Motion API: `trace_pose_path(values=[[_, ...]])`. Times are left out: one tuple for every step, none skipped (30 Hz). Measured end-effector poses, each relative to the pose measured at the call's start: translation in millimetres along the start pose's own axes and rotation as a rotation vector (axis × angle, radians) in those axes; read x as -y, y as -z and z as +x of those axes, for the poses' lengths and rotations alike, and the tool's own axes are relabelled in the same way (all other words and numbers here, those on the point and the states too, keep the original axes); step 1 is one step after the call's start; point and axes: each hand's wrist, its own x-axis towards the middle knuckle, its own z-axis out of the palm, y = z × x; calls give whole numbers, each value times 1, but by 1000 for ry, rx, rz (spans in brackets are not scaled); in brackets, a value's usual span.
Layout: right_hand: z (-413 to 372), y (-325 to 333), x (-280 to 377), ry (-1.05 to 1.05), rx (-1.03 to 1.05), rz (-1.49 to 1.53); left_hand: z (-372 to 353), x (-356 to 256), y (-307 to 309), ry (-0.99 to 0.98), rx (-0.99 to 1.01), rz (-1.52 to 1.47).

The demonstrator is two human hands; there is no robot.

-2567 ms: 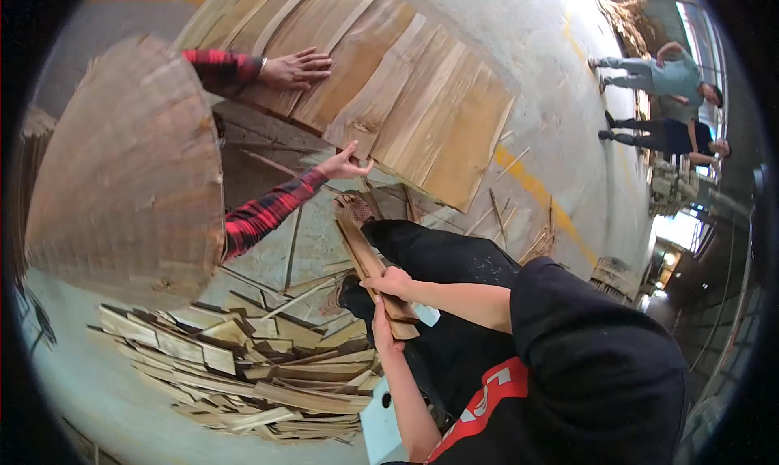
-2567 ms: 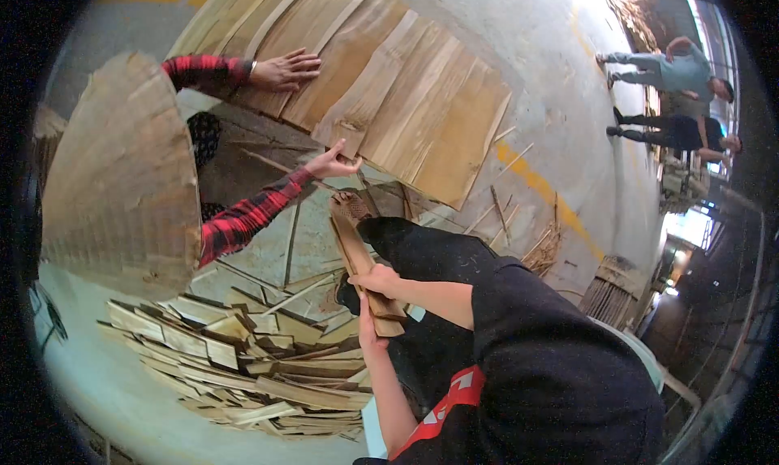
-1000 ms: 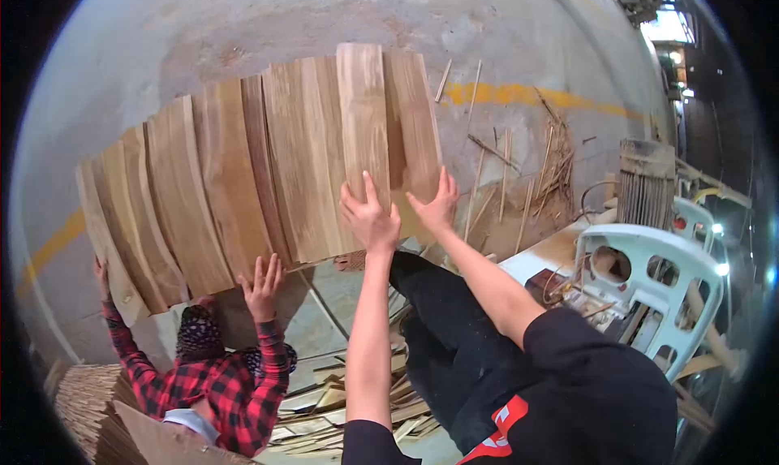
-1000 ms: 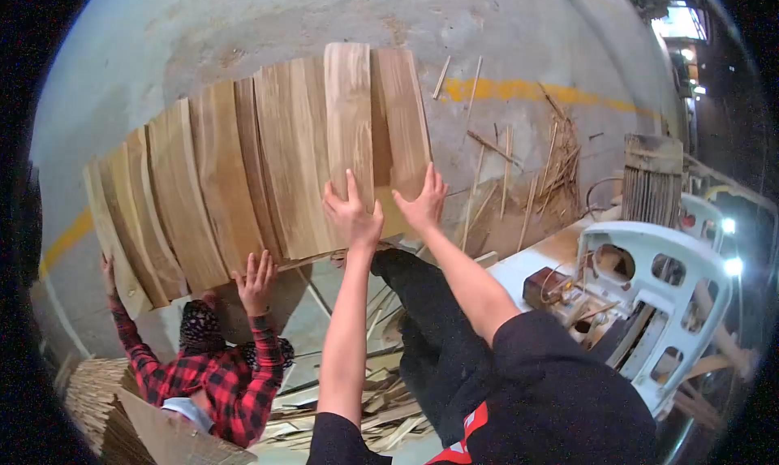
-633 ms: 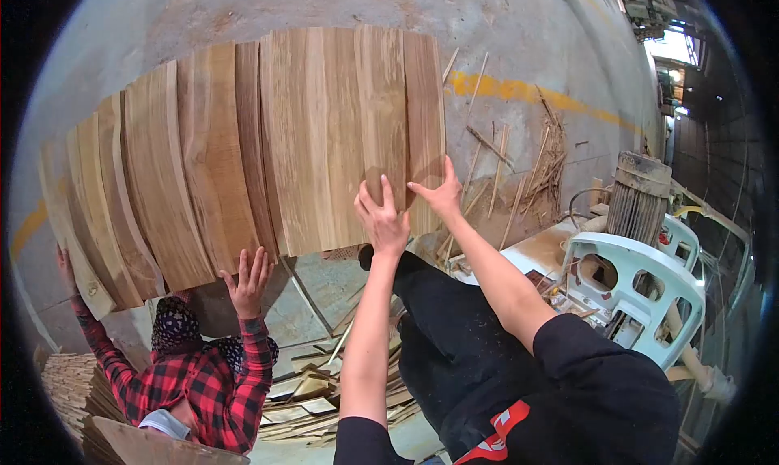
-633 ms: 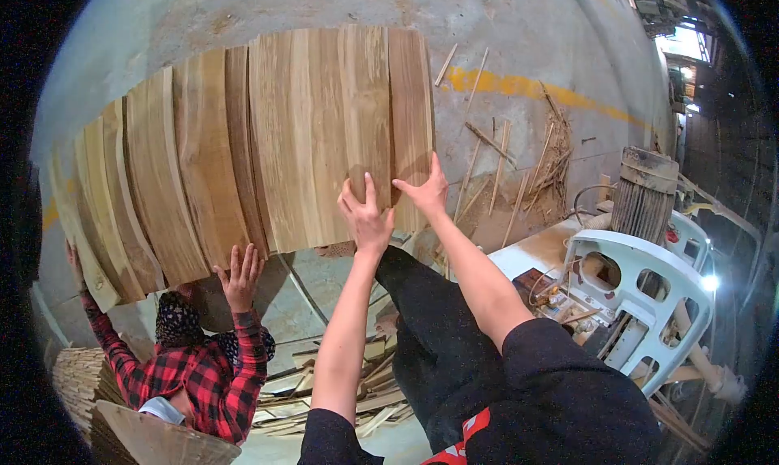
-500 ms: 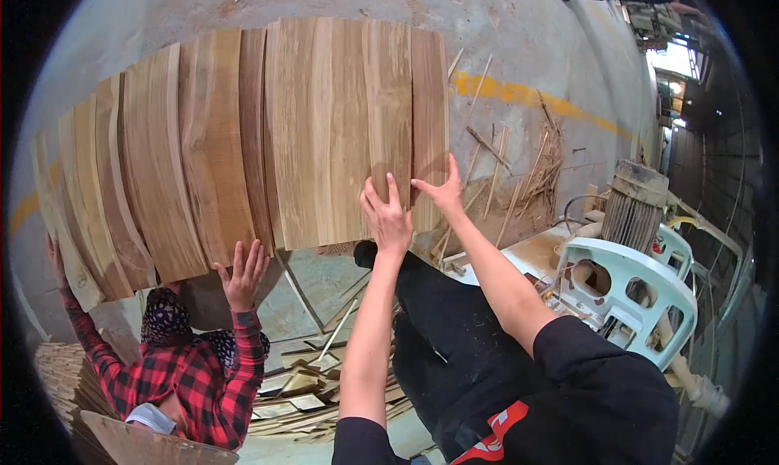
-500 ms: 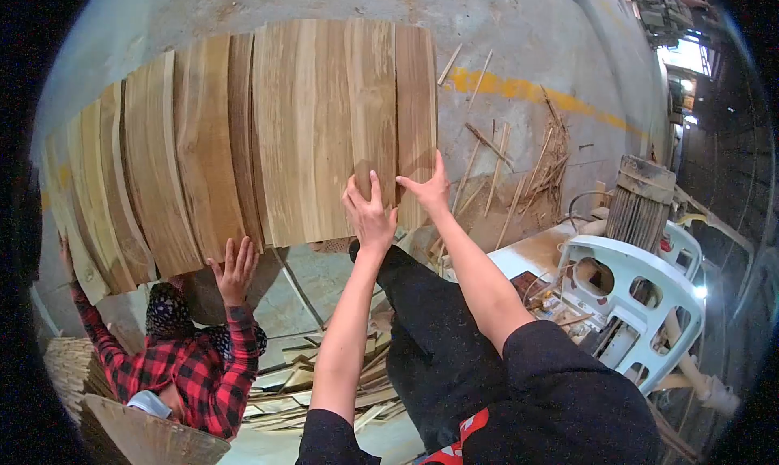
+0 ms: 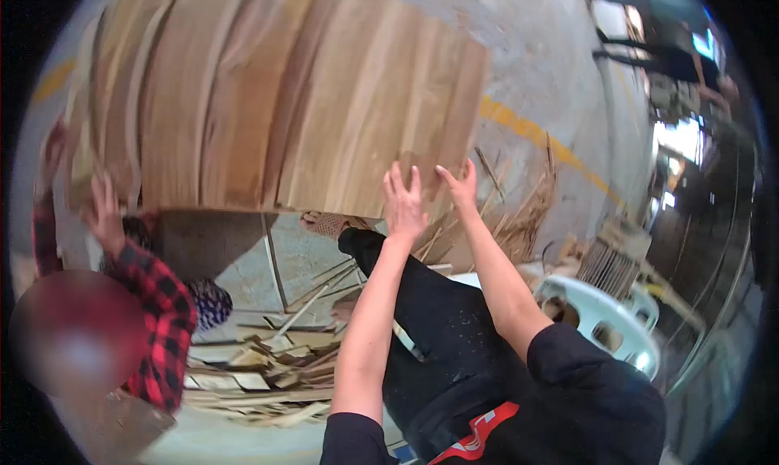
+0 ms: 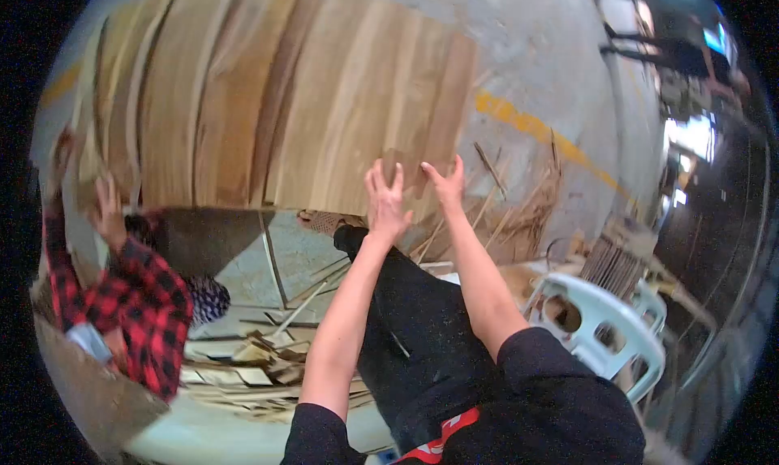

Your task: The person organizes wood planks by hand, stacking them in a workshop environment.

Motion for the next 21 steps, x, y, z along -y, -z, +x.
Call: trace_pose_path(values=[[-4,0,11,46,36,-58,-3,0,3,28,-9,4],[-11,-1,32,-42,61,-96,-6,-2,12,57,59,-57],[-5,0,27,-44,169,-7,-12,0,10,34,37,-19],[2,3,21,-55,278,83,-15,4,21,41,132,-91],[-5,1,37,-53,326,72,-23,6,22,22,65,-30],[8,7,17,-17,397,147,-32,7,20,3,-15,-21],[25,14,4,-45,420,78,-38,8,19,34,-87,-70],[21,14,23,-120,467,0,-50,12,21,51,-163,-109],[16,13,43,-188,498,-78,-70,12,36,123,-185,-193],[13,9,48,-193,444,-148,-92,17,37,187,-280,-254],[17,9,55,-186,375,-218,-113,24,38,234,-379,-322],[37,9,45,-80,296,-376,-139,35,43,304,-454,-346],[49,4,48,59,262,-510,-160,40,37,368,-525,-370],[59,-2,51,193,208,-649,-188,50,36,450,-607,-418],[41,-13,70,363,208,-766,-218,62,33,530,-693,-467],[22,-25,86,536,267,-821,-248,77,24,578,-819,-494],[1,-37,103,715,313,-870,-282,85,21,727,-924,-584],[-20,-47,116,890,423,-864,-318,87,30,951,-951,-798],[-44,-59,130,977,566,-837,-351,101,11,1055,-1073,-788],[-67,-70,144,1052,718,-800,-380,113,-15,1080,-1298,-721],[-93,-85,157,1034,904,-749,-409,117,-19,1090,-1531,-881]])
